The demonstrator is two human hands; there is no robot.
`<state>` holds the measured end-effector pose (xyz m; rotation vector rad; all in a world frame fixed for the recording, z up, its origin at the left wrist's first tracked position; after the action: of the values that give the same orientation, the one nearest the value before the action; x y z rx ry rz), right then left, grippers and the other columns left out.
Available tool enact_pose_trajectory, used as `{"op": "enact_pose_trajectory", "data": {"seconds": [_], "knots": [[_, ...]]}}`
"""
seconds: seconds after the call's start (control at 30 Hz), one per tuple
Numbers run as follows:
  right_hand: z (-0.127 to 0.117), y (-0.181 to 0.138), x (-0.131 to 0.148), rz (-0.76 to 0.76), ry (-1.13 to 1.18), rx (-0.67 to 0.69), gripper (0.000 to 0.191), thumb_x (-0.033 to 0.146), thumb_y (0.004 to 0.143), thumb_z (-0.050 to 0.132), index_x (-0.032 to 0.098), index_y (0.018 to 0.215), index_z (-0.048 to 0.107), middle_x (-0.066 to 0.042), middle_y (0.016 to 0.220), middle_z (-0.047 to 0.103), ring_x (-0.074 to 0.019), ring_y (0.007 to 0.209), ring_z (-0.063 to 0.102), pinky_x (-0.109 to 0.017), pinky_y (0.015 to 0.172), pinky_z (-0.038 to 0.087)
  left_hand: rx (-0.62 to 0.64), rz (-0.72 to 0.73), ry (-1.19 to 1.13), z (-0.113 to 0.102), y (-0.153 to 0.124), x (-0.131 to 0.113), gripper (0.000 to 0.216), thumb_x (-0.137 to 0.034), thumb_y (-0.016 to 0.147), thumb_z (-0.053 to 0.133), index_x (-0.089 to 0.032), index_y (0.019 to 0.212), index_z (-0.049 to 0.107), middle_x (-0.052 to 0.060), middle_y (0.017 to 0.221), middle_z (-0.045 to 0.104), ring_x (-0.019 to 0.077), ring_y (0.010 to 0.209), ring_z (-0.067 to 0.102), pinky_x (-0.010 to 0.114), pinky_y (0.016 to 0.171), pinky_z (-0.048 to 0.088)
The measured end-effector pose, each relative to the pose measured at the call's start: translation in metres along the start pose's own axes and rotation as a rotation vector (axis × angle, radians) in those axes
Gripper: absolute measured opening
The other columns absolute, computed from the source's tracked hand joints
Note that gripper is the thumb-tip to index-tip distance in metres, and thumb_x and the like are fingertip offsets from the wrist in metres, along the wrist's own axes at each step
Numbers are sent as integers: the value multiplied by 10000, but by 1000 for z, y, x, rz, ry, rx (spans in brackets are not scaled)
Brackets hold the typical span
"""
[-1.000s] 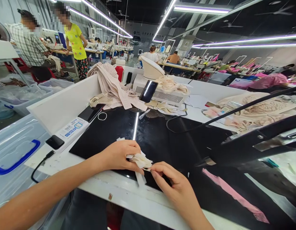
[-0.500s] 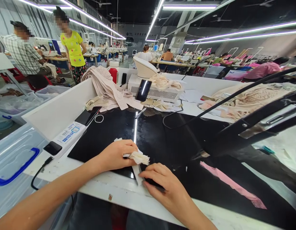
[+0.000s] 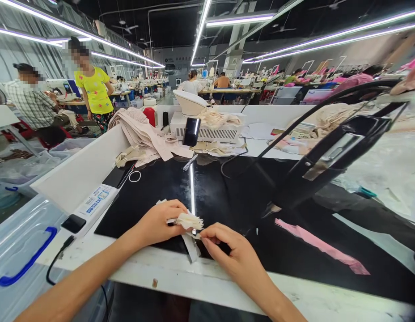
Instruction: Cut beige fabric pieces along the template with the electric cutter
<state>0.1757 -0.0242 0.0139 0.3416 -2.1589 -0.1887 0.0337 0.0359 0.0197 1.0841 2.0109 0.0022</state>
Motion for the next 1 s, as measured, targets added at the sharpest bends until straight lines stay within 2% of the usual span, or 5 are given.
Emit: {"op": "enact_pose_trajectory", "data": {"seconds": [0.37,0.57,0.63,0.77,1.0], "knots": [[-8,-10,-5,-47,27,-96,189,239,951,529,254,944,718,-8,813,683,-152,710,643,-250,669,512,76,23,67,-3,-2,-1,127,-267,865,711,-211,977,735,43,1046,677,169,947,657,268,870,500],[-17,-27,-15,-184,-113,-117,204,245,989,497,268,1036,694,-39,944,717,-182,861,683,-274,770,555,387,22,7,-11,-10,-13,661,-470,785,793,-253,1370,576,114,1403,569,277,1279,540,384,1099,396],[-17,-29,-20,-207,-133,-124,206,256,992,497,272,1066,689,-44,963,722,-188,878,690,-277,773,562,347,-31,-59,-24,-8,-14,562,-494,897,662,-250,1392,555,103,1440,551,279,1327,503,398,1133,359],[-18,-28,-28,-170,-110,-155,195,312,992,513,298,1081,686,-28,986,724,-184,900,696,-273,796,564,82,-247,51,-50,4,4,346,-369,1012,439,-214,1249,639,71,1304,634,218,1206,576,334,1047,424],[-12,-13,-38,7,-39,-63,304,440,965,503,288,1147,693,-50,1024,724,-208,895,689,-325,841,556,239,-328,168,-19,8,17,391,-306,731,832,-228,1092,706,28,1085,656,224,1050,570,298,930,404]]}}
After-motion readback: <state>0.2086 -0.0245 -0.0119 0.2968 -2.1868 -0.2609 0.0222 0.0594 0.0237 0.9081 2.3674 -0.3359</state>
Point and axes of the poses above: each hand's wrist, its own y-axis towards the middle knuckle, its own z-axis out of the palm, x = y × z, the point moved 8 cm from there along y, towards the middle knuckle
